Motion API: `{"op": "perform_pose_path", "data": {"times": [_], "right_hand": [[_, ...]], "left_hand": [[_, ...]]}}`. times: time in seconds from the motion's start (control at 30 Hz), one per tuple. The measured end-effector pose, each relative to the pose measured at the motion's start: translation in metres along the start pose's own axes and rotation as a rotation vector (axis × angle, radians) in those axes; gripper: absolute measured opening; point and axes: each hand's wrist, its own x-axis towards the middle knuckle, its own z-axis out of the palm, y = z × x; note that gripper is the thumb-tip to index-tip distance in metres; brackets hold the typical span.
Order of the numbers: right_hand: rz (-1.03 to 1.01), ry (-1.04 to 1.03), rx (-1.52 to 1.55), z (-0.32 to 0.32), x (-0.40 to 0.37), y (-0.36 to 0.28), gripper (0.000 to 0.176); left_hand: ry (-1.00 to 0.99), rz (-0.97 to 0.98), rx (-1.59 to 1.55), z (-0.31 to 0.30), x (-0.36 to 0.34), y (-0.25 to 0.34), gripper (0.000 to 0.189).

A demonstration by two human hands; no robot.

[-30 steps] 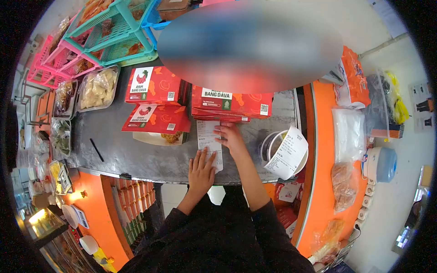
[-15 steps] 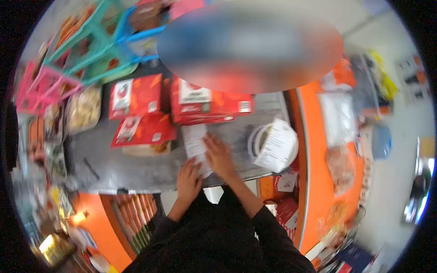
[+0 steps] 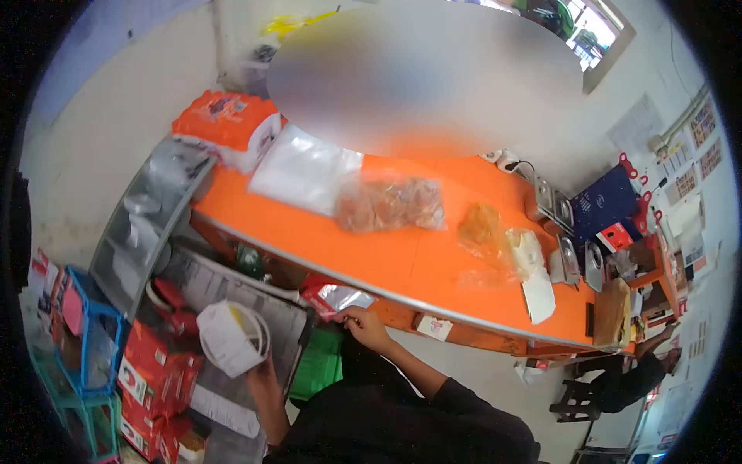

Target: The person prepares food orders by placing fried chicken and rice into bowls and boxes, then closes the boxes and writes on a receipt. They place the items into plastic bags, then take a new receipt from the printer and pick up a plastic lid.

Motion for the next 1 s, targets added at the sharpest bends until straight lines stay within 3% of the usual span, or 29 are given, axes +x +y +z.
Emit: {"op": "perform_pose_path", "data": {"times": [0.03, 0.1, 0.13, 0.2, 0.23, 0.27, 0.3, 0.33, 0.37, 0.43, 0.47, 0.53, 0.57, 0.63, 0.67, 0.7, 0.73, 0.77, 0.8, 0.83, 0.87, 0.9, 0.93, 0.97, 1.0], "right_hand": [[-0.014, -0.032, -0.089, -0.014, 0.014, 0.001, 0.02], [-0.085, -0.071, -0.16, -0.038, 0.048, -0.012, 0.018], [-0.104, -0.089, -0.136, -0.046, 0.076, -0.007, 0.018], [-0.481, 0.056, -0.314, -0.059, 0.138, 0.002, 0.018], [-0.523, 0.068, -0.357, -0.067, 0.182, 0.0, 0.019], [-0.568, 0.081, -0.399, -0.075, 0.232, -0.007, 0.02], [-0.037, -0.126, -0.305, -0.088, 0.272, -0.035, 0.022], [-0.496, 0.165, -0.345, -0.077, 0.336, 0.008, 0.022], [-0.505, 0.125, -0.414, -0.083, 0.385, 0.018, 0.018], [-0.485, -0.174, -1.015, -0.088, 0.467, 0.081, 0.014], [-0.507, -0.22, -1.216, -0.092, 0.484, 0.091, 0.017], [-0.435, -0.533, -1.372, -0.107, 0.48, 0.037, 0.014], [-0.514, -0.741, -1.474, -0.111, 0.482, 0.023, 0.03], [-0.691, -0.687, -1.394, -0.116, 0.484, 0.03, 0.054], [-0.75, -0.641, -1.38, -0.105, 0.507, 0.076, 0.062], [-0.776, -0.717, -1.408, -0.113, 0.498, 0.053, 0.042], [-0.743, -0.676, -1.488, -0.109, 0.518, 0.085, 0.016], [-0.867, -0.501, -1.42, -0.112, 0.507, 0.075, 0.012], [-0.924, -0.517, -1.266, -0.121, 0.517, 0.089, 0.01], [-0.978, -0.584, -0.89, -0.131, 0.514, 0.073, 0.012], [-0.92, -0.668, -0.683, -0.135, 0.524, 0.066, 0.01], [-0.614, -0.649, -0.303, -0.138, 0.53, 0.068, 0.01], [-0.58, -0.693, -0.517, -0.157, 0.552, 0.056, 0.017], [-0.595, -0.717, -0.516, -0.165, 0.569, 0.051, 0.017], [-0.427, -0.488, -0.069, -0.172, 0.581, 0.049, 0.02]], "left_hand": [[0.001, 0.016, 0.016, 0.018, -0.002, -0.006, 0.048], [0.293, 0.222, 0.004, 0.036, -0.004, -0.013, 0.054], [0.303, 0.256, 0.009, 0.03, 0.001, -0.021, 0.054], [0.421, 0.341, 0.116, -0.011, 0.003, -0.042, 0.051], [0.468, 0.377, 0.151, -0.032, 0.001, -0.048, 0.05], [0.335, 0.501, 0.997, -0.056, -0.003, -0.048, 0.05], [0.266, 0.492, 1.433, -0.053, -0.005, -0.051, 0.05], [0.196, 0.543, 1.849, -0.048, -0.007, -0.054, 0.05], [0.267, 0.463, 1.649, -0.025, -0.017, -0.057, 0.046], [0.393, 0.311, 1.245, 0.012, -0.044, -0.058, 0.048], [0.427, 0.312, 1.249, 0.005, -0.048, -0.064, 0.048], [0.542, 0.162, -0.16, -0.012, -0.058, -0.077, 0.047], [0.602, 0.126, -0.089, 0.0, -0.061, -0.08, 0.044], [0.701, 0.112, -0.2, 0.04, -0.053, -0.074, 0.044], [0.766, 0.091, -0.301, 0.056, -0.052, -0.069, 0.047], [0.57, 0.186, -0.195, 0.057, -0.049, -0.072, 0.042], [0.387, 0.277, -0.073, 0.048, -0.044, -0.08, 0.038], [0.452, 0.338, -0.097, 0.034, -0.037, -0.09, 0.038], [0.473, 0.365, 0.004, 0.017, -0.023, -0.102, 0.031], [0.485, 0.381, 0.106, 0.003, -0.009, -0.111, 0.026], [0.505, 0.397, 0.148, 0.004, -0.001, -0.11, 0.024], [0.526, 0.411, 0.191, 0.006, 0.006, -0.11, 0.022], [0.577, 0.47, 0.31, 0.021, 0.011, -0.104, 0.028], [0.61, 0.493, 0.369, 0.035, 0.015, -0.098, 0.031], [0.646, 0.515, 0.427, 0.052, 0.019, -0.089, 0.034]]}}
